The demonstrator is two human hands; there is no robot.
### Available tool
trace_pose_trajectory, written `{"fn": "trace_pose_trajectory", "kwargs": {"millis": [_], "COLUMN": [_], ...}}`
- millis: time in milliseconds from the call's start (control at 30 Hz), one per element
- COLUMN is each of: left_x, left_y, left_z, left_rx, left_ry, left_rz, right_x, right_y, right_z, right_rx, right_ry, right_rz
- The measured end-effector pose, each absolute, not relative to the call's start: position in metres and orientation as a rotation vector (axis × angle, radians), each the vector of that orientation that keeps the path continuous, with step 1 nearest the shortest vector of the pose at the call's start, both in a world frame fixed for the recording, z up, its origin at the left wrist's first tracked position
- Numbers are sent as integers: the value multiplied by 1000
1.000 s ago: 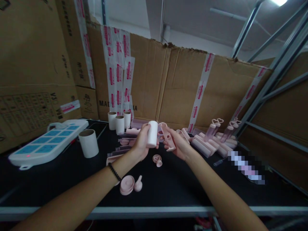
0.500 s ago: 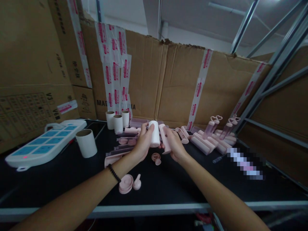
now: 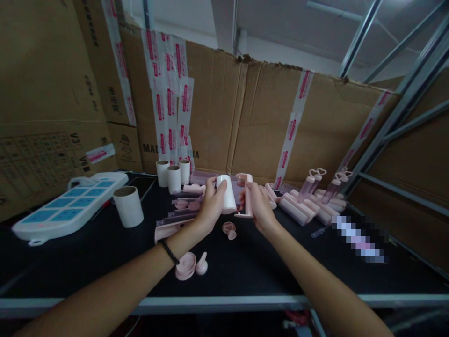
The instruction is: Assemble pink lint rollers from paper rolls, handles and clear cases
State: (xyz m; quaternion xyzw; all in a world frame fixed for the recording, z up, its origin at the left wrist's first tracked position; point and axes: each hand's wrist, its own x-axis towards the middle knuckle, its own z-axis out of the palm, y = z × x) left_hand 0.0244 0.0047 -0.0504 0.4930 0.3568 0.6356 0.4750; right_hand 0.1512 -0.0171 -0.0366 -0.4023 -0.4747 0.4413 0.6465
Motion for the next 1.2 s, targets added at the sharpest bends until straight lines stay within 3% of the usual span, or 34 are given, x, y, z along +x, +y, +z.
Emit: {"fn": "trace_pose_trajectory", "kwargs": {"millis": [267, 1200], "left_x": [25, 23], "left_y": [2, -13], "left_z": [-52, -35], "left_rx": [1312, 1606], "left_ry": [866, 722], "left_rz": [1517, 1393], "right_x": [154, 153], "right_y": [-16, -11], "right_z": [-45, -48], "right_rx": [-1133, -1050], "right_ry": [-1293, -1221], "right_rz": [639, 542]}}
